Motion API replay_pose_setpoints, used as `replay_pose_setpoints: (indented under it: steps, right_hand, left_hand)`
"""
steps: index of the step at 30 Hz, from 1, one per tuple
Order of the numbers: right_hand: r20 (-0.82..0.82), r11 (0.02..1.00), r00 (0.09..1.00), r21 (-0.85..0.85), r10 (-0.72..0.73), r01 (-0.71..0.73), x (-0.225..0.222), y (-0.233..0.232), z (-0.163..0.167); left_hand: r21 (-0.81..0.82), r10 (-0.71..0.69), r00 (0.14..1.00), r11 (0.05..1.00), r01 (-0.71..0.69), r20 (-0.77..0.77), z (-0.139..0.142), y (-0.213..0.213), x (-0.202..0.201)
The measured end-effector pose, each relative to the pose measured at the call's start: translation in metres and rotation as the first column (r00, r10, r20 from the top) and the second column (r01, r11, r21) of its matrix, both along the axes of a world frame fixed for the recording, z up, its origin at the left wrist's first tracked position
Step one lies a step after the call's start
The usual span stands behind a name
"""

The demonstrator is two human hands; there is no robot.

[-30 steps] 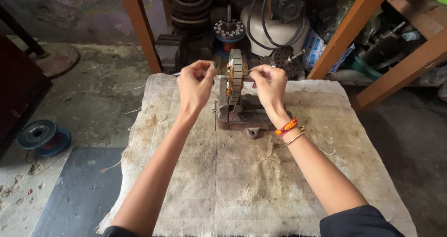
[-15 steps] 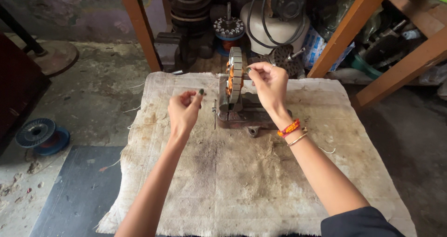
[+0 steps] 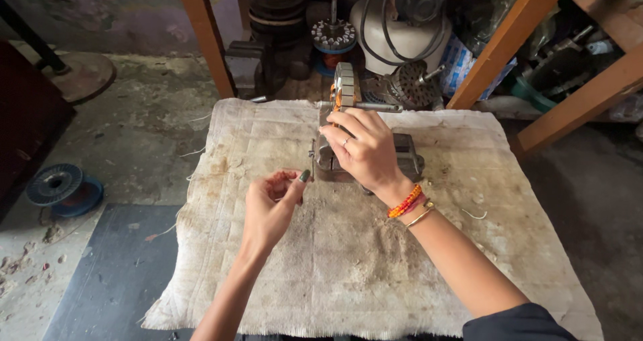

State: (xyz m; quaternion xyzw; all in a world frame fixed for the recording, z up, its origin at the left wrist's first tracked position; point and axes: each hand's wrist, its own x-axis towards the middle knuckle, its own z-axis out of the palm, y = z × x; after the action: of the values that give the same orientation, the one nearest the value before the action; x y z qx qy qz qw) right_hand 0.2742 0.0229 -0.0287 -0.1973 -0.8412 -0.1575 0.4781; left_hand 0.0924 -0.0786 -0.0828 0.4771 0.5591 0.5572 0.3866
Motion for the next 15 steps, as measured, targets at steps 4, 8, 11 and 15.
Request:
replay_pose_setpoints:
  steps: [4,8,11,15]
  right_hand:
    - [-0.002,1.0,1.0,-0.03,0.009,-0.009,0.002,0.001,-0.003]
    - [-0.007,0.998,1.0,-0.06,0.021,-0.022,0.004,0.0,-0.004]
    - [-0.017,0.999,1.0,-0.047,0.024,-0.025,0.004,-0.001,-0.004]
    - [-0.036,0.999,0.999,-0.051,0.011,-0.013,0.002,-0.004,-0.006]
  left_hand:
    - [-0.047,0.056,0.966,0.996,-0.07,-0.254,0.056,-0.044,0.008]
    - [0.531,0.525,0.345,0.843,-0.086,-0.778,0.099,-0.123,0.015]
    - [0.815,0.747,0.357,0.573,0.084,-0.561,0.098,-0.134,0.012]
    - [0.862,0.773,0.402,0.5,0.091,-0.491,0.093,-0.137,0.014]
